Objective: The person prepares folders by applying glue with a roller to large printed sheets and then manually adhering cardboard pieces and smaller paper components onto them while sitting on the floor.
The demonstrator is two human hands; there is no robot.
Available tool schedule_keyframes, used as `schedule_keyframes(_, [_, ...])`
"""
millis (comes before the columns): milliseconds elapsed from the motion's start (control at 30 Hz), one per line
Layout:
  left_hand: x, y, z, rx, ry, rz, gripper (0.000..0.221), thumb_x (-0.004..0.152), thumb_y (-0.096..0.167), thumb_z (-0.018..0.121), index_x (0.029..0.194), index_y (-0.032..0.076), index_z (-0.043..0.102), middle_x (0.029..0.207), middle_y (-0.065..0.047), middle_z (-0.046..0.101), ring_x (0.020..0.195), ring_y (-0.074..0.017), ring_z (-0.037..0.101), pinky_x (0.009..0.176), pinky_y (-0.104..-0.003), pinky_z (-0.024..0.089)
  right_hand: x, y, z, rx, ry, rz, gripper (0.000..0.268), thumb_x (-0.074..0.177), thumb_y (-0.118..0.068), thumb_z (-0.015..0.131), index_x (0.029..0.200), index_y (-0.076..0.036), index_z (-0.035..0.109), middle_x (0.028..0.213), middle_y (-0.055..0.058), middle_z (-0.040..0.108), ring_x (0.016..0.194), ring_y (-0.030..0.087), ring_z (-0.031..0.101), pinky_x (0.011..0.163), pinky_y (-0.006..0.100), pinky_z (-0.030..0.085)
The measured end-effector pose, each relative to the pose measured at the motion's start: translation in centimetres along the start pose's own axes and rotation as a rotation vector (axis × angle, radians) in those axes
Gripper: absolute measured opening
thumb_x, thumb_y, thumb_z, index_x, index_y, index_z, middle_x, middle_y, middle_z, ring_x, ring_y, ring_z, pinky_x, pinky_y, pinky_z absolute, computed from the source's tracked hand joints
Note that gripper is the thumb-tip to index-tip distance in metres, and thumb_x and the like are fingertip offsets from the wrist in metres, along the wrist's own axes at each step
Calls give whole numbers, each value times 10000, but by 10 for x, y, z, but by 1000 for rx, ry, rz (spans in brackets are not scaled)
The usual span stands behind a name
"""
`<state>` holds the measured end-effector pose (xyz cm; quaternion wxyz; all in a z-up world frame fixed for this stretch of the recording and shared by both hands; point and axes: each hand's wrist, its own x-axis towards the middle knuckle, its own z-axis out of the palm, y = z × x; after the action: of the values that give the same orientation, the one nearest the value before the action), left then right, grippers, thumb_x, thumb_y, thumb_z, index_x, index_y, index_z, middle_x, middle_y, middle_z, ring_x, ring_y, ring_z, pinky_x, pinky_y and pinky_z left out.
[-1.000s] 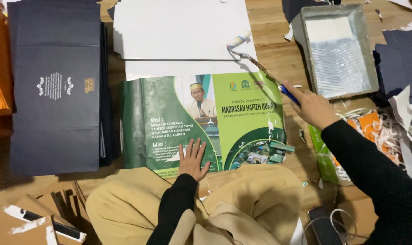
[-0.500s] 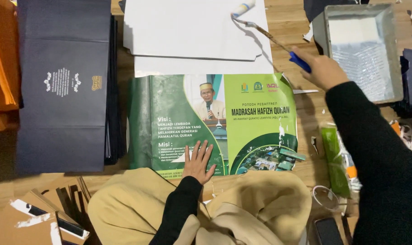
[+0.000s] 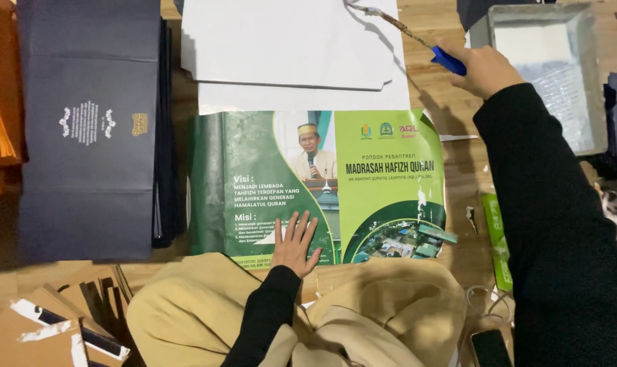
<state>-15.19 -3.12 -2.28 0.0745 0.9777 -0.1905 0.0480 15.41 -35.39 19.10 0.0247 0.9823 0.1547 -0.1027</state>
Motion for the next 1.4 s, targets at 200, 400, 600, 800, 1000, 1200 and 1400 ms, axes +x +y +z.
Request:
schedule_keyframes(200, [1, 0, 0, 58, -34, -2, 699, 852, 552, 243, 1427, 168, 143, 1485, -69, 128, 1363, -254, 122, 1076, -549, 69, -33, 4, -15, -158, -184, 110, 638, 867, -133, 594, 1395, -141, 236, 817, 219, 643, 604, 321, 672, 565, 377, 602])
schedule_keyframes(400, [0, 1, 0, 39, -42, -2, 728, 836, 572, 254, 1423, 153, 153, 1485, -78, 124, 1364, -273, 116, 1068, -568, 68, -59, 106, 20, -807, -148, 218, 262, 903, -408, 518, 1054, -207, 587, 723, 8, 711, 543, 140, 707, 491, 231, 584])
schedule_keyframes(600, [0, 0, 0, 62, -36, 7, 746, 843, 594, 203, 1429, 142, 112, 1490, -95, 84, 1362, -280, 110, 1062, -574, 83, 27, 54, 0, -676, 5, -9, 343, 934, -472, 499, 924, -155, 631, 759, 85, 691, 644, 244, 695, 506, 326, 542])
schedule_keyframes(800, [0, -1, 0, 5, -25, 10, 737, 852, 603, 214, 1422, 138, 163, 1484, -93, 121, 1359, -289, 128, 1064, -581, 76, 135, -49, -6, -579, 252, -291, 62, 772, -158, 639, 810, -110, 646, 710, 59, 618, 580, 249, 633, 451, 336, 520])
schedule_keyframes(1000, [1, -3, -5, -95, -20, -1, 792, 790, 569, 452, 1406, 127, 226, 1461, -98, 208, 1333, -298, 209, 1045, -588, 135, 180, -125, 9, -558, 369, -351, 227, 767, -225, 712, 947, -104, 646, 864, 47, 653, 772, 220, 651, 611, 315, 560])
schedule_keyframes(1200, [0, -1, -9, -69, -34, -19, 770, 796, 580, 416, 1402, 138, 241, 1456, -91, 224, 1336, -285, 201, 1054, -570, 133, 159, -72, 10, -635, 245, -280, 153, 829, -279, 646, 932, -168, 626, 713, 28, 649, 657, 193, 659, 537, 296, 554])
schedule_keyframes(1400, [0, -2, -1, -55, -43, -11, 779, 801, 589, 384, 1411, 138, 207, 1471, -90, 177, 1347, -287, 170, 1052, -583, 119, 116, 186, 72, -941, 201, -151, 253, 851, -605, 509, 982, -415, 611, 638, -171, 608, 571, -23, 630, 621, 90, 511])
